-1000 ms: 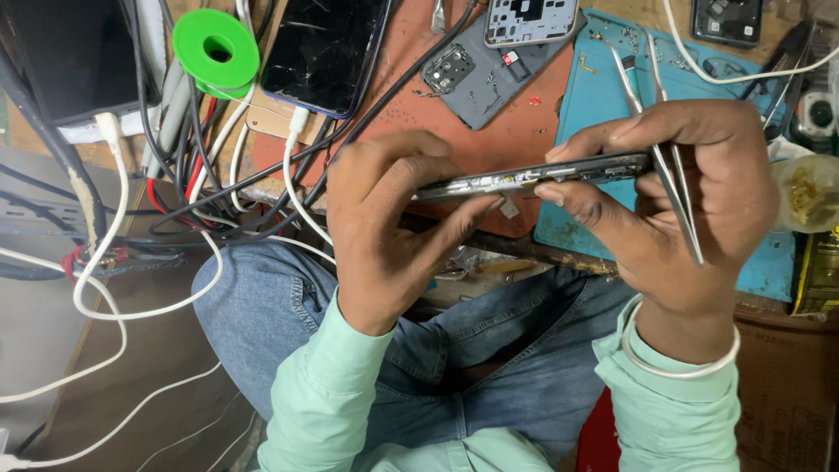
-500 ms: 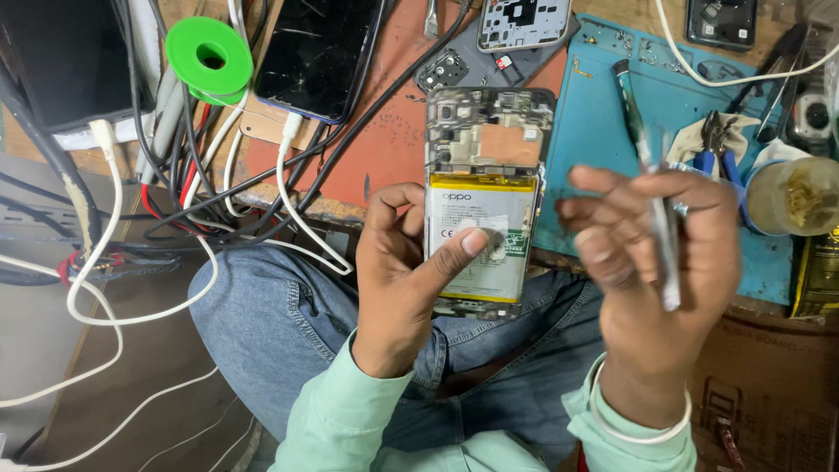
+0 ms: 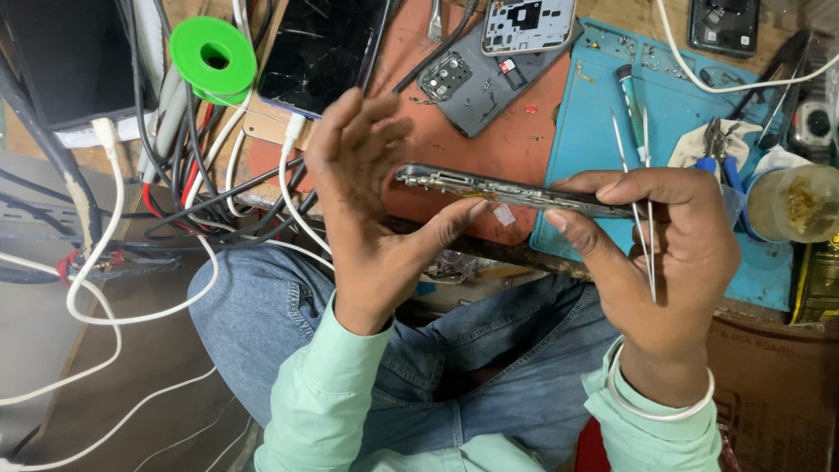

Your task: The person uses tweezers to adjust internal components of a disassembled smartphone, then reassembles the device by placing the back cover and securing it. The person tests the phone by turning it on and interacting with the screen, then disassembles it again to continue working on the internal parts.

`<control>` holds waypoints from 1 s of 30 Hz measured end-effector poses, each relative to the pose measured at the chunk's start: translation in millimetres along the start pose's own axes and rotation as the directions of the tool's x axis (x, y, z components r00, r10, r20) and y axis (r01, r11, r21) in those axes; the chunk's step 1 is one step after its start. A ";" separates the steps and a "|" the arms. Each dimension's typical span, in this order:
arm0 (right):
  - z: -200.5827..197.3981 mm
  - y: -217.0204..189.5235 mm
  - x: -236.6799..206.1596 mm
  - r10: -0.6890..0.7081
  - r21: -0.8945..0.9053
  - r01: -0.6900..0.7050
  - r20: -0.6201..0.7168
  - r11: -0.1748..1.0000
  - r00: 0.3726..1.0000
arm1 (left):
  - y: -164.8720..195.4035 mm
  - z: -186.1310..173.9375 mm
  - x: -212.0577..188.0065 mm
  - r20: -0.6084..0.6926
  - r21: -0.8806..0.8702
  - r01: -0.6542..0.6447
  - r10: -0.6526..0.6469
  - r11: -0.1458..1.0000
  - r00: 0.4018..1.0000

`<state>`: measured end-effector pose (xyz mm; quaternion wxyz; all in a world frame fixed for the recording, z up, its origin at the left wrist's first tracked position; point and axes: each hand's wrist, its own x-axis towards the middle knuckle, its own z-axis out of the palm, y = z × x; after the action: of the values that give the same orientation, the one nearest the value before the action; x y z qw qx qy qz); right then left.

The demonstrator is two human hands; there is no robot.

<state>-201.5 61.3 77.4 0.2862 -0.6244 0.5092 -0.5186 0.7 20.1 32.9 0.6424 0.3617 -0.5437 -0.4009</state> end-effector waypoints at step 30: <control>25.3 57.0 17.0 -0.431 -0.269 0.448 0.121 0.853 0.894 | -43.1 -43.6 16.2 0.411 -0.020 0.090 -0.074 0.996 0.909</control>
<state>-197.9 23.0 25.4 0.0798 -0.7733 0.4151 -0.4725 40.0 -11.3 -5.7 0.5038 0.2797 -0.6428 -0.5048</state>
